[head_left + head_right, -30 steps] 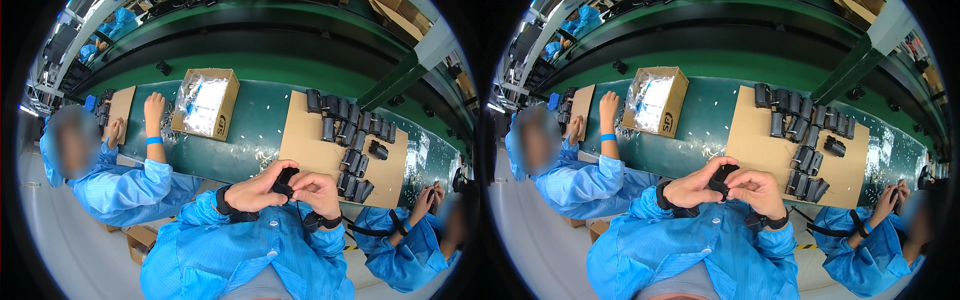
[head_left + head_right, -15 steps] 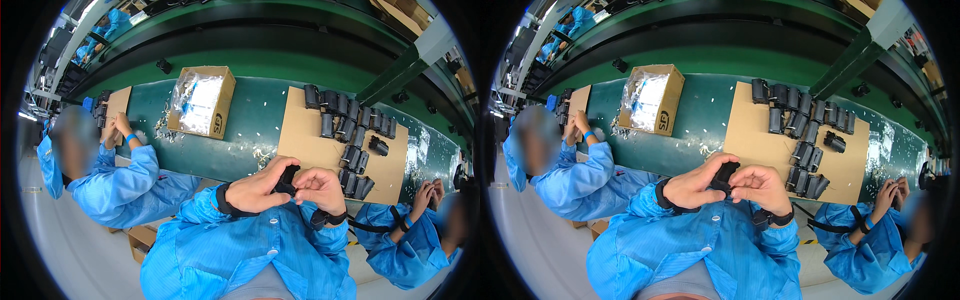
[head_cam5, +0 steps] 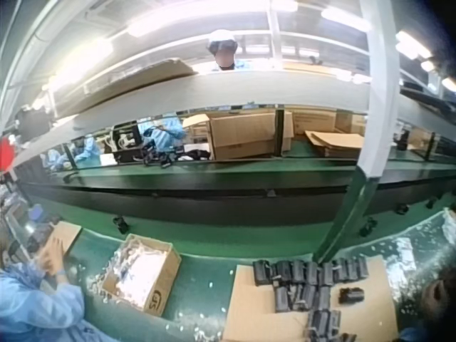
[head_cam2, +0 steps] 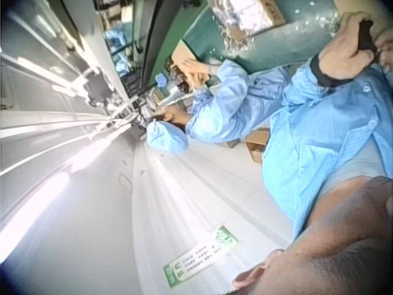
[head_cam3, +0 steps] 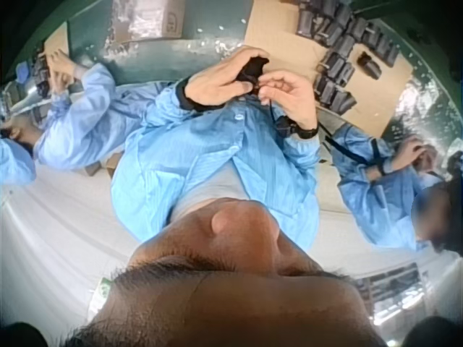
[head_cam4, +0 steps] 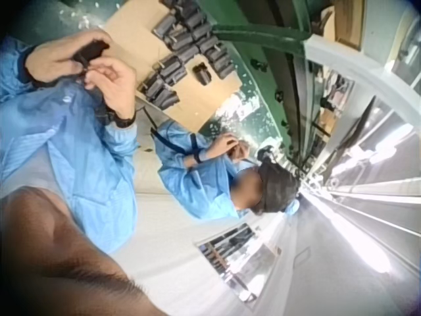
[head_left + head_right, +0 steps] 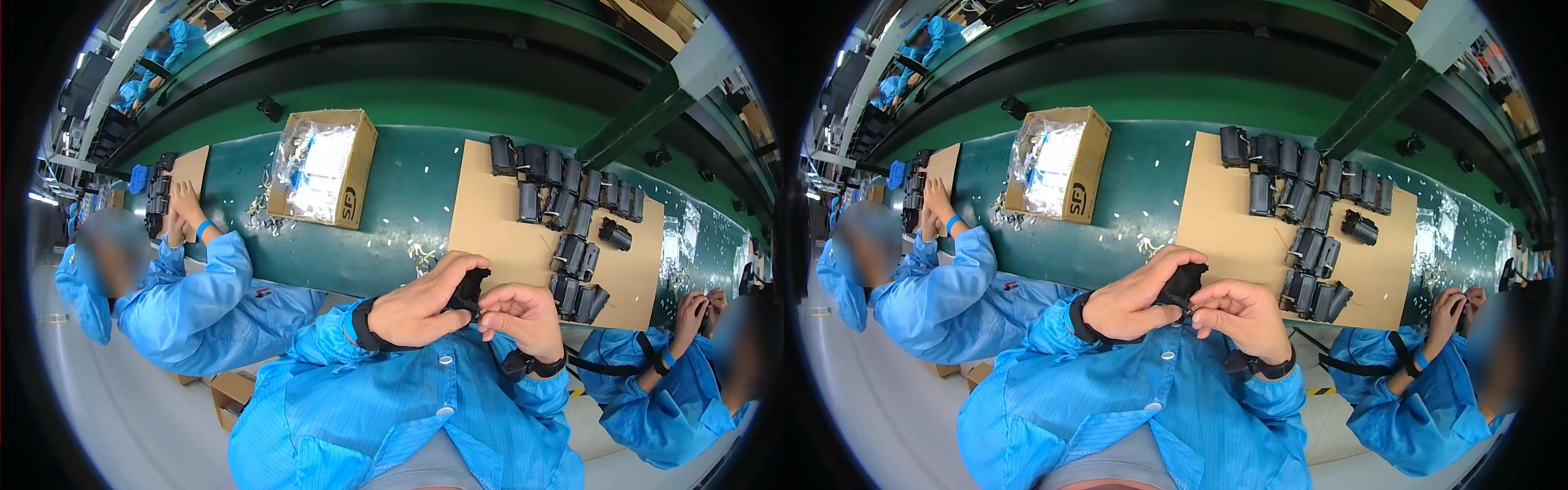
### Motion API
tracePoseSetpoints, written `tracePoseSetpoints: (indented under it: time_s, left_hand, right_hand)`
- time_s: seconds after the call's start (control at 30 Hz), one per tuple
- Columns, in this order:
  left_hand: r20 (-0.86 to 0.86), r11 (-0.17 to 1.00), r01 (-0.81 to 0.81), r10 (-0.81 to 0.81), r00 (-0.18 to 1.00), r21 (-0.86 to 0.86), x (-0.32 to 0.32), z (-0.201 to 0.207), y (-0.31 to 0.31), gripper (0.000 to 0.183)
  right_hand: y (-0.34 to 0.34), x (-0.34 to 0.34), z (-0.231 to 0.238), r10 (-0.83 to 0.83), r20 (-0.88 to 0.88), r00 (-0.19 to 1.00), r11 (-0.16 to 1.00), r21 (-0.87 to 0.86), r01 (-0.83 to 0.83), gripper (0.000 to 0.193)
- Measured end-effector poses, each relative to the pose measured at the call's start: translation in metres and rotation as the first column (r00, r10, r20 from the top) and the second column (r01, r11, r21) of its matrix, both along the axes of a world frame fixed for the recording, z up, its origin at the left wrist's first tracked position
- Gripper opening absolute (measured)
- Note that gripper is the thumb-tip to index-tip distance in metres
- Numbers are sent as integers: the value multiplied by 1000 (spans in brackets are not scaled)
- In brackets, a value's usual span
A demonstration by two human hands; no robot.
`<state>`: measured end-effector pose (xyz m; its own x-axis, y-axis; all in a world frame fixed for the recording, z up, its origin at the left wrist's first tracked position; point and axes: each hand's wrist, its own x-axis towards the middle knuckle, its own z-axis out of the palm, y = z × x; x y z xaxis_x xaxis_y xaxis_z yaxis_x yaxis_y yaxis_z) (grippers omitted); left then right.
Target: The recorder is assembling small electronic components on a factory assembly line.
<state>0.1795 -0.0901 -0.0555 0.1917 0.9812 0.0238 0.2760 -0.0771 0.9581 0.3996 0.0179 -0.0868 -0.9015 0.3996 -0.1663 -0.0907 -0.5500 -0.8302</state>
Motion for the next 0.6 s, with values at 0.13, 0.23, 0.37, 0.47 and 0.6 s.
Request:
tracePoseSetpoints:
  time_s: [0.13, 0.23, 0.37, 0.47, 0.6]
  left_hand:
    - [13, 999, 17, -17, 1000, 28, 2, -1, 0, 72]
    - [3, 999, 27, -27, 1000, 33, 2, -3, -1, 71]
    - [5, 1000, 15, -15, 1000, 27, 1, -5, -1, 69]
    - [3, 1000, 13, -14, 1000, 19, 1, -4, -1, 68]
    - [10, 1000, -5, 5, 1000, 26, 2, -11, -2, 67]
  right_hand:
    - [-9, 0, 3, -74, 41, 996, 997, -6, 74, 19]
    - [-12, 1, 4, -113, 43, 993, 994, 14, 113, 18]
    - [-13, 2, 5, -131, 43, 990, 991, 13, 131, 18]
    - [-16, 2, 9, -154, 57, 986, 986, 70, 150, 16]
    - [-22, 1, 12, -225, 60, 972, 971, 91, 219, 15]
